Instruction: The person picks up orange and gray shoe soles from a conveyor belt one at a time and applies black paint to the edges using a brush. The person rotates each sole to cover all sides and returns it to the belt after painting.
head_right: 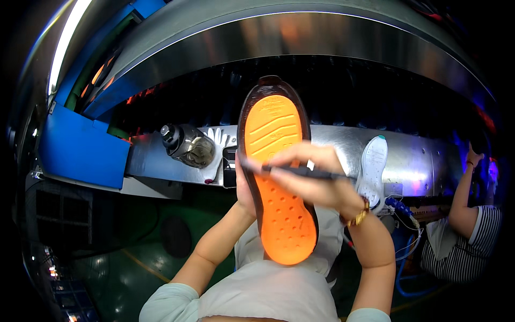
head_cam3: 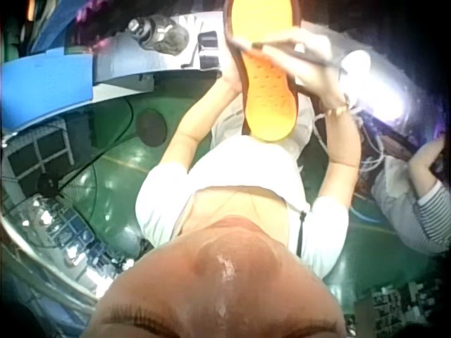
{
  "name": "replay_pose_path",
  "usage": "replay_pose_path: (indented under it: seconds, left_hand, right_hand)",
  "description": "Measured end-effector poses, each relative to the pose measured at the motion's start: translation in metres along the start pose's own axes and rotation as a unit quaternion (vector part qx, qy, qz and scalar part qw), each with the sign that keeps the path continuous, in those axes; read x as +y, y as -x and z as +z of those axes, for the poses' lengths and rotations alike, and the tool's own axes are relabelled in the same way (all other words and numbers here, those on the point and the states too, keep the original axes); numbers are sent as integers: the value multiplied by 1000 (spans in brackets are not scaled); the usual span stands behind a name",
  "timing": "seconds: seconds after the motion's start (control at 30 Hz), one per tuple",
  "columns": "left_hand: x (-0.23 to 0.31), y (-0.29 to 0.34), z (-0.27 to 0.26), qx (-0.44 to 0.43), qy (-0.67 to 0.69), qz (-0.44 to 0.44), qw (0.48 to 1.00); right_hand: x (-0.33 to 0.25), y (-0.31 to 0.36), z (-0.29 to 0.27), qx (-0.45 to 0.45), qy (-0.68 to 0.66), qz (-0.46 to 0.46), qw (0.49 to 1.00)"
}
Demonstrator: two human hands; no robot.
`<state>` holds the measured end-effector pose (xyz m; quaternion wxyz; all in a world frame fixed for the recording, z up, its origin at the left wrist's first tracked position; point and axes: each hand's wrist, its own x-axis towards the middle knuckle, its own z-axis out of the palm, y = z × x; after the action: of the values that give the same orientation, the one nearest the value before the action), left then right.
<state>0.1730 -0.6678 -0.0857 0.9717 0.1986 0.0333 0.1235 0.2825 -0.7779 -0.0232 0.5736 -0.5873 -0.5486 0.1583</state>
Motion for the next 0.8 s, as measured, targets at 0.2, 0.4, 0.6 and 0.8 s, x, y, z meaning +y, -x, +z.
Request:
replay_pose_path:
  seconds: [0.2, 0.4, 0.6, 0.8]
  left_hand:
    - [10, 0, -6, -18, -13, 32, 999]
    - [28, -11, -12, -53, -62, 88, 993]
    - [39, -20, -2, -62, -55, 178, 980]
    - [47, -21, 0, -73, -78, 194, 975]
  right_hand:
    - [2, 12, -11, 31, -82, 74, 993]
    - [-11, 29, -2, -108, -171, 6, 979]
    - [-15, 34, -5, -104, 63, -49, 991]
    - [-1, 46, -13, -12, -36, 80, 996]
